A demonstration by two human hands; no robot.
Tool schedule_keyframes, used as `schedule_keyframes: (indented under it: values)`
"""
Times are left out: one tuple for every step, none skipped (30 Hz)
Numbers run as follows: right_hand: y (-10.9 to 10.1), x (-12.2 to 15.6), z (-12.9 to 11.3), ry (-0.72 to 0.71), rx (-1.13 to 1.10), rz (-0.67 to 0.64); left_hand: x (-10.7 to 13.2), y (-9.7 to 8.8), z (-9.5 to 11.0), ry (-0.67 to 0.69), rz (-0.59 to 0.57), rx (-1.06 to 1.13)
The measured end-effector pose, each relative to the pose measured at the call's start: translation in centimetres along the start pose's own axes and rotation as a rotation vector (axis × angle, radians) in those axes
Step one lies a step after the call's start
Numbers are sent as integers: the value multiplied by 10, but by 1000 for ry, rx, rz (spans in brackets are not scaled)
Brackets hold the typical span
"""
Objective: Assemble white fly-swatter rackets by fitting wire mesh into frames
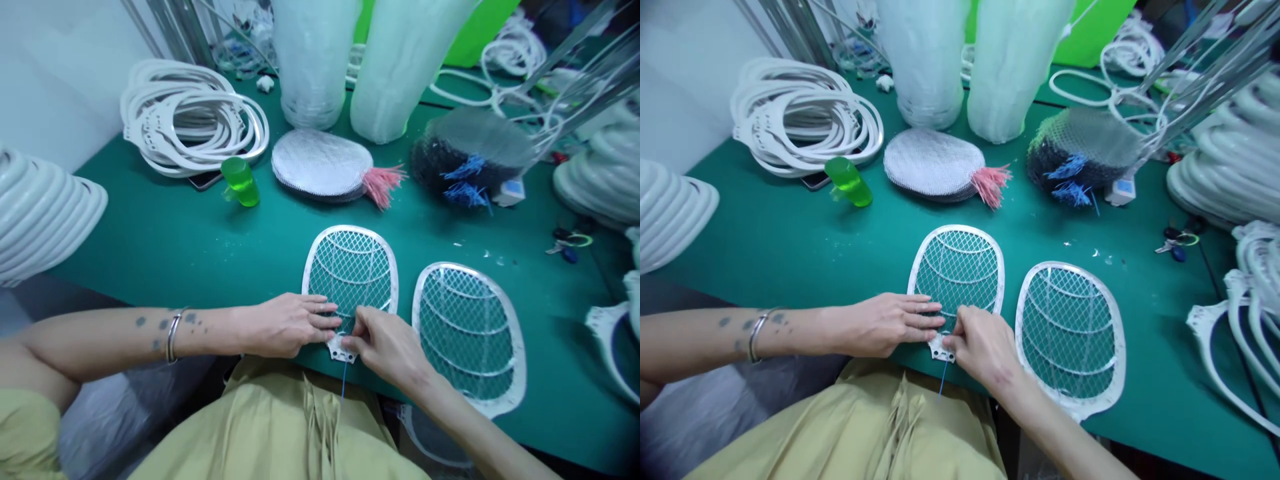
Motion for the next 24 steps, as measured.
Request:
schedule_keyframes:
  values:
    - [1, 3, 0, -22, 5, 6, 3, 2, 0, 7, 29, 23]
    - [2, 6, 0, -47, 0, 10, 6, 3, -1, 20, 58, 56]
    - [2, 9, 1, -75, -20, 13, 9, 3, -3, 36, 87, 100]
    - [1, 11, 2, -105, -58, 9, 12, 1, -5, 45, 121, 157]
    - [-1, 14, 4, -133, -114, 2, 13, -2, -8, 35, 166, 227]
    - [-4, 15, 6, -153, -185, -12, 13, -8, -11, -1, 226, 306]
    - [-10, 14, 7, -162, -258, -21, 12, -16, -17, -68, 299, 385]
    - [-18, 10, 8, -161, -324, -9, 9, -25, -23, -166, 380, 451]
    - [-28, 3, 8, -150, -377, 31, 4, -34, -31, -294, 453, 487]
    - [-40, -7, 7, -127, -402, 92, -4, -43, -41, -448, 495, 475]
    - [-52, -21, 7, -95, -399, 165, -13, -51, -51, -605, 504, 422]
    - [-64, -38, 6, -63, -377, 238, -23, -57, -62, -748, 488, 343]
    - [-74, -56, 5, -24, -336, 289, -35, -62, -73, -860, 451, 257]
    - [-81, -76, 4, 13, -300, 317, -47, -66, -84, -931, 418, 192]
    - [-87, -95, 4, 49, -269, 326, -58, -67, -93, -971, 387, 146]
    - [-91, -113, 5, 85, -247, 321, -68, -68, -102, -987, 365, 124]
    - [-92, -129, 7, 119, -235, 308, -77, -67, -110, -989, 347, 115]
    - [-93, -142, 10, 155, -229, 286, -83, -66, -116, -991, 323, 108]
    - [-92, -152, 13, 190, -230, 257, -87, -64, -121, -989, 297, 105]
    - [-91, -160, 17, 222, -239, 224, -89, -63, -126, -984, 270, 109]
    - [-89, -166, 21, 251, -252, 189, -90, -62, -129, -976, 243, 117]
    - [-88, -170, 24, 277, -268, 154, -91, -62, -132, -968, 218, 125]
    - [-87, -173, 28, 301, -282, 120, -92, -61, -134, -960, 198, 131]
    - [-86, -175, 30, 321, -295, 89, -93, -61, -136, -953, 182, 132]
Point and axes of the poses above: each hand's wrist, its own x-axis away from the middle knuckle, its own y-axis out of the palm, z = x × y, the point moved 2 cm from there along -x, towards the middle knuckle, and after that the axes turned 13 degrees about -x, right-handed, at the moved point
